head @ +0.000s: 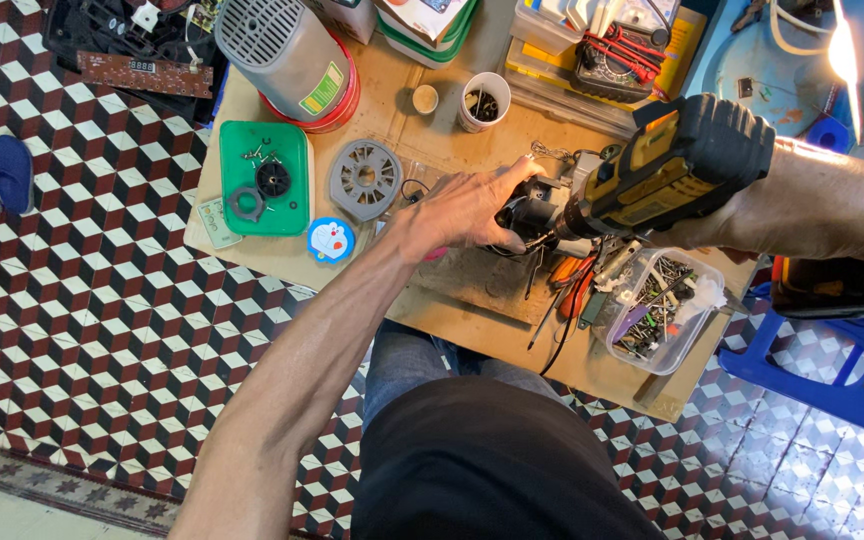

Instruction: The person repairs a small electrical appliance, likely a blender, by disassembling its base and manipulating internal components. They use a cordless drill, screwdriver, and pliers to remove screws, adjust wires, and reassemble the unit on a cluttered workbench.

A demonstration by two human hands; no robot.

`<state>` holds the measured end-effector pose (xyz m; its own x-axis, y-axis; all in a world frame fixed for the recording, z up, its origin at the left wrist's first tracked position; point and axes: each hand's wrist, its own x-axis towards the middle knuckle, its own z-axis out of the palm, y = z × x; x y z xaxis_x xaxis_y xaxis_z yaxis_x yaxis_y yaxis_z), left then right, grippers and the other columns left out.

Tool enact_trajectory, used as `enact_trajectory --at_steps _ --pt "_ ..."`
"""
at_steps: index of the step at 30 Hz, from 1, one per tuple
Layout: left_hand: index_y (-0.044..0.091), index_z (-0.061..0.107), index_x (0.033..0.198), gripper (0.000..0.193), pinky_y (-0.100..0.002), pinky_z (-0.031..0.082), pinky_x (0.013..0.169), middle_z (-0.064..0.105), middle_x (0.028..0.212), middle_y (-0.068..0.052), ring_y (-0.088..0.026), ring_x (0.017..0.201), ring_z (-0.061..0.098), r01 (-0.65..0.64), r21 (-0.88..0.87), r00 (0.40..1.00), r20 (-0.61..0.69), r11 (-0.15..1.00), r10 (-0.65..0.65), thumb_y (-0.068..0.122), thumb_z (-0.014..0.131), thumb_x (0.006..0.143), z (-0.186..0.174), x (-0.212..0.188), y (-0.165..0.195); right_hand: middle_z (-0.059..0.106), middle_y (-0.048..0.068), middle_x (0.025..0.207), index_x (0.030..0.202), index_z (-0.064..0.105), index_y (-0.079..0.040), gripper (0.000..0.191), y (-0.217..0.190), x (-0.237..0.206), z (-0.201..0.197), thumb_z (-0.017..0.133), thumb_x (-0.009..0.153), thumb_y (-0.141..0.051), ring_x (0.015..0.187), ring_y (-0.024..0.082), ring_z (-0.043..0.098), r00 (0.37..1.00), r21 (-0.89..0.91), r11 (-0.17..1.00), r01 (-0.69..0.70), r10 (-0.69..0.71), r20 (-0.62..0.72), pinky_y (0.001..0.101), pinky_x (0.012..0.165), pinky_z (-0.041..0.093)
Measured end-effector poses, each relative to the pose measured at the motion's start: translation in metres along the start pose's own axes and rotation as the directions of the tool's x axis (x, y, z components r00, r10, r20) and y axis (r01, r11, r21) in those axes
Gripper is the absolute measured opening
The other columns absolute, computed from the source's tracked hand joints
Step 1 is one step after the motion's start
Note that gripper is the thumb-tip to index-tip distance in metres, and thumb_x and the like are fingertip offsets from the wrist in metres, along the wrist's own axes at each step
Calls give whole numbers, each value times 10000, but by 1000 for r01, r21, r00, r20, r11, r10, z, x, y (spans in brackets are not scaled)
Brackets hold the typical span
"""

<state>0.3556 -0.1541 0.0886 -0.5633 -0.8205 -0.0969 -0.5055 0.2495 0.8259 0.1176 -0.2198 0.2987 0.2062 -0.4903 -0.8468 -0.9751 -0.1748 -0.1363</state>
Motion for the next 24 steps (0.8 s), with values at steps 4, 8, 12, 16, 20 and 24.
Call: enact_trajectory --at_steps 4,8,12,16,20,24 --pt "194 421 1355 864 -484 530 816 692 1190 -124 -381 1055 680 -46 -18 998 -34 999 45 380 934 685 0 -1 1 704 70 692 1234 747 -196 357 8 5 1 803 896 -294 545 174 626 997 -177 982 -61 69 38 348 474 503" --pt "194 416 1368 879 -485 527 810 689 1173 -124 -380 1038 676 8 -12 1000 -6 1000 -8 389 932 683 -1 -2 4 738 -57 932 1333 708 -318 443 29 24 5 674 896 -259 713 78 698 985 -475 865 158 -106 134 257 638 604" --pt "184 421 1361 853 -475 527 790 686 1202 -116 -374 1038 678 -55 -33 997 -53 998 53 342 927 692 -5 -8 10 709 26 1167 1244 656 -386 520 43 34 6 751 735 -430 971 210 724 562 -706 320 632 -816 133 342 803 605" --pt "184 419 1356 851 -472 521 771 687 1173 -113 -372 1013 680 -55 -34 997 -51 998 53 324 934 693 -9 -10 15 696 -20 1246 1570 402 -318 1018 30 32 3 884 677 -403 1104 174 728 929 -172 914 368 -369 28 376 983 575" --pt "203 424 1376 799 -462 543 779 687 1156 -97 -360 919 722 91 -102 995 57 991 -85 314 891 738 -7 -9 11 706 -17 1232 1560 366 -345 1010 12 25 2 906 710 -413 1129 170 730 972 -254 939 232 -229 43 366 1021 584" --pt "182 421 1351 850 -479 530 791 684 1163 -126 -388 1033 675 -80 -31 993 -86 996 77 302 935 685 5 -6 3 713 -74 1288 1571 396 -479 1060 12 20 4 931 657 -435 1135 188 727 977 -435 878 198 -214 11 389 1041 566"
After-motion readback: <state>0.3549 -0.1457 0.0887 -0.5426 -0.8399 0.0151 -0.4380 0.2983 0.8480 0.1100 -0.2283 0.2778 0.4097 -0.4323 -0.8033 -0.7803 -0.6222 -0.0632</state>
